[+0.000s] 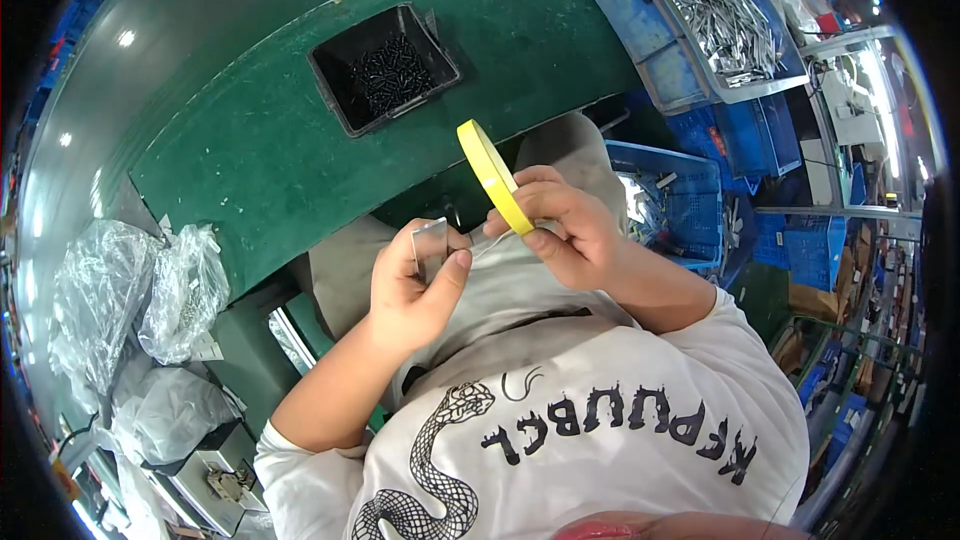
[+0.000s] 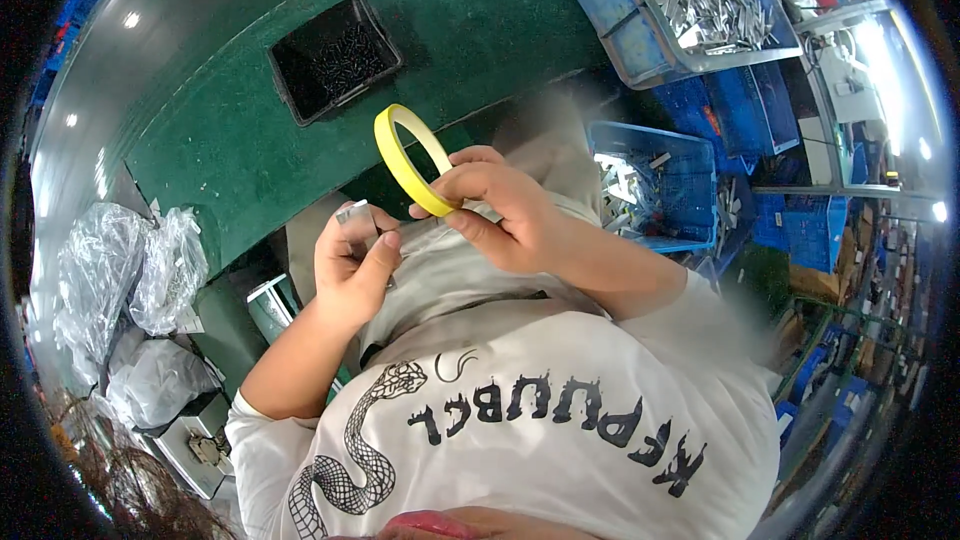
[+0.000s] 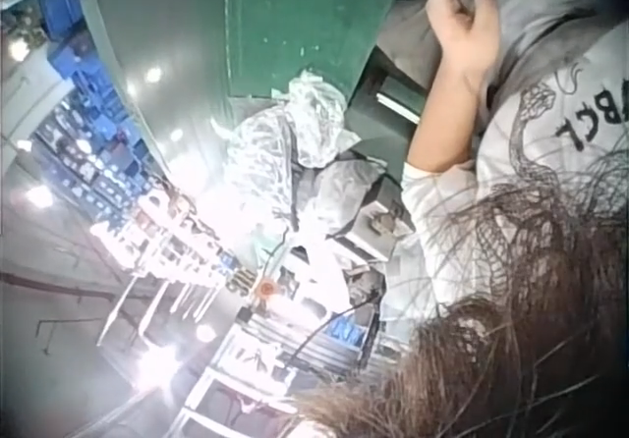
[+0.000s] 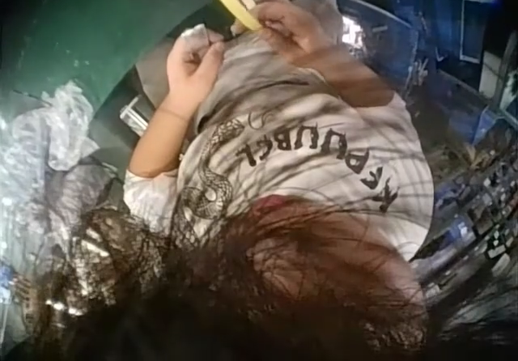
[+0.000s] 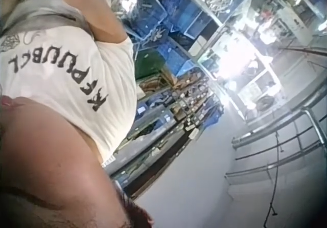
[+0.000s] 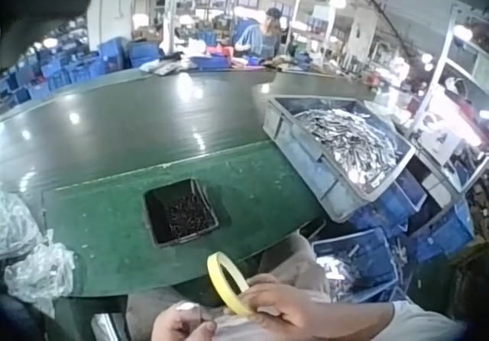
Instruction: Applying yellow adhesive tape to small metallic electronic components at a factory workbench.
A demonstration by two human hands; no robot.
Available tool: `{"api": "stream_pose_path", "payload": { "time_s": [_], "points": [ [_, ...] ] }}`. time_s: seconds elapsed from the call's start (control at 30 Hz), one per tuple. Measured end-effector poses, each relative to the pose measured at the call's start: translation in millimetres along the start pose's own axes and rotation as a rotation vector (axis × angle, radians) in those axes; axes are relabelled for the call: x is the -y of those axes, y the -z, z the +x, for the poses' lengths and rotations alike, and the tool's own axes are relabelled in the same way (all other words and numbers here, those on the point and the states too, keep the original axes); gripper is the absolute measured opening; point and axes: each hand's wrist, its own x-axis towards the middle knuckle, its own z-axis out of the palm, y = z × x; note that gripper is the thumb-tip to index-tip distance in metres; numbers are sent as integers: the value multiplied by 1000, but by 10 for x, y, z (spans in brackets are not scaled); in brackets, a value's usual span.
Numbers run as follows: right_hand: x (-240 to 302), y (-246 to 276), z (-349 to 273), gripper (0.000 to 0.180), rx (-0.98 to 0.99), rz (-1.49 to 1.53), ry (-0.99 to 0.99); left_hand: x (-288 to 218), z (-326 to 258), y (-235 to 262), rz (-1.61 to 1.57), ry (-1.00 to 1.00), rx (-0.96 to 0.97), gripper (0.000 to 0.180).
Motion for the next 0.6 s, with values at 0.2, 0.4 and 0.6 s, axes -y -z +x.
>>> {"api": "stream_pose_path", "payload": {
  "time_s": [0.2,0.4,0.6],
  "points": [
    [74,-127,-58,22,-120,316,-257,-17,-4,-27,-59,71,-35,14],
    [181,-146,6,26,-150,490,-427,7,27,-31,-28,82,-17,14],
    [187,-118,131,33,-290,1027,-710,-72,93,-76,25,167,-27,22]
  ]
}}
